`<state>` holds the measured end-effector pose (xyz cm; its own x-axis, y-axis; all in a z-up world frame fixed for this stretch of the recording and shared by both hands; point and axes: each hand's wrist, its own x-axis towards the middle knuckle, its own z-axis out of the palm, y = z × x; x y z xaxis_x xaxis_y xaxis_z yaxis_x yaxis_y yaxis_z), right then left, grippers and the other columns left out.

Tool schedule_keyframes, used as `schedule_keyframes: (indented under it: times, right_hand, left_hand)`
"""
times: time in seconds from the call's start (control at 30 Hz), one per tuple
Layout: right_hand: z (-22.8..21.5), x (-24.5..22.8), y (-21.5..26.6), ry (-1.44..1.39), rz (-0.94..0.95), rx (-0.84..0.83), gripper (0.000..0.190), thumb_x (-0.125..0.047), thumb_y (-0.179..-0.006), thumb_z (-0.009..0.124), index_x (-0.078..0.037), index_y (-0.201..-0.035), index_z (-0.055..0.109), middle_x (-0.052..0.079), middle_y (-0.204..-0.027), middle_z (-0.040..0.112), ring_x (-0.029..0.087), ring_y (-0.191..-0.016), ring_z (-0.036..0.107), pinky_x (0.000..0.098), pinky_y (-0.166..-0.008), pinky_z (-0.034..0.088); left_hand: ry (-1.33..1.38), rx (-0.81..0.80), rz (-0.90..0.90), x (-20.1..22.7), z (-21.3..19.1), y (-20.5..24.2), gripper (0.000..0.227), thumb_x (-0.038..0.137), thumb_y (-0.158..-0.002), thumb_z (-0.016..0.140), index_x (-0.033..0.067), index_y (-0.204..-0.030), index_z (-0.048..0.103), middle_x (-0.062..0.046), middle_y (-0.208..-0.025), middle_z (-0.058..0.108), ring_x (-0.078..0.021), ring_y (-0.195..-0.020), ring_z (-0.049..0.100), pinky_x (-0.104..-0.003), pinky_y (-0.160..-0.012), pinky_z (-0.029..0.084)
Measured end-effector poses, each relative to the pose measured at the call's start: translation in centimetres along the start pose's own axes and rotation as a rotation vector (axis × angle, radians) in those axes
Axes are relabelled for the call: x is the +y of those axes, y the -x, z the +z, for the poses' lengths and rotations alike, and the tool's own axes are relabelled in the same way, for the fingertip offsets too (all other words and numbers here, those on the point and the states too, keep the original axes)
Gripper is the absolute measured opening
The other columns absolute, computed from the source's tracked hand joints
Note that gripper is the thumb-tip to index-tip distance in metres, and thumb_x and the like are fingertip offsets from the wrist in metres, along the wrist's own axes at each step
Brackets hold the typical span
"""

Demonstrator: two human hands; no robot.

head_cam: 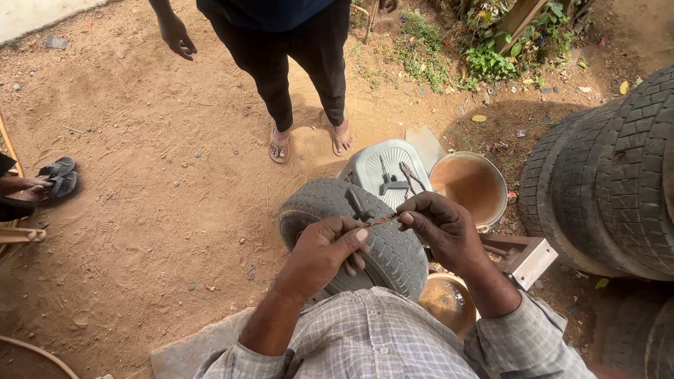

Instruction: Repairing a puncture in a small tire using a puncture repair kit.

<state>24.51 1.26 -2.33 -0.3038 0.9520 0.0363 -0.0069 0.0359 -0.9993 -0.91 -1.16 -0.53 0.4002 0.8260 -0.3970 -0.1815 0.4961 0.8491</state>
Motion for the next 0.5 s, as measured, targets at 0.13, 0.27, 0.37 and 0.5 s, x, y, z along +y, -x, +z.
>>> schedule_keyframes:
  times: [0.13,0.27,0.37,0.5]
  right_hand:
    - [-0.2,0.0,0.0,-0.011,0.055,0.037,0.022,-0.013,-0.096,0.070,0.001,-0.113,0.070,0.009,-0.099,0.074,0.013,-0.091,0.071,0.0275,-0.077,0.059]
    - [-0.2,-0.3,-0.2,-0.122,0.202,0.121,0.030,-0.009,-0.090,0.071,0.000,-0.119,0.068,0.009,-0.101,0.074,0.015,-0.091,0.072,0.0300,-0.080,0.061]
    - [-0.8,0.3,0.0,-0.231,0.202,0.122,0.029,-0.006,-0.093,0.071,0.004,-0.120,0.069,0.012,-0.102,0.073,0.017,-0.092,0.072,0.0319,-0.083,0.059]
    - [-0.7,0.2,0.2,-0.354,0.186,0.088,0.029,-0.005,-0.092,0.073,0.004,-0.119,0.067,0.012,-0.105,0.072,0.018,-0.094,0.072,0.0336,-0.086,0.060]
  left_hand:
    - [-0.089,0.131,0.104,1.1,0.9,0.5,0.024,0.017,-0.096,0.067,0.0008,-0.114,0.070,-0.006,-0.085,0.073,-0.0095,-0.068,0.067,-0.025,-0.057,0.055]
    - [-0.251,0.191,0.335,1.1,1.0,1.0,0.024,0.007,-0.093,0.071,0.0028,-0.116,0.065,-0.005,-0.080,0.070,-0.0061,-0.069,0.066,-0.024,-0.056,0.054]
    - [-0.296,0.168,0.443,1.5,1.3,1.5,0.019,0.003,-0.095,0.071,0.0003,-0.113,0.066,-0.005,-0.087,0.071,-0.0060,-0.073,0.063,-0.022,-0.062,0.055]
    - [-0.463,0.233,0.608,1.8,1.5,1.6,0.018,0.004,-0.095,0.071,-0.0012,-0.113,0.068,-0.007,-0.096,0.075,-0.0096,-0.080,0.067,-0.024,-0.067,0.057]
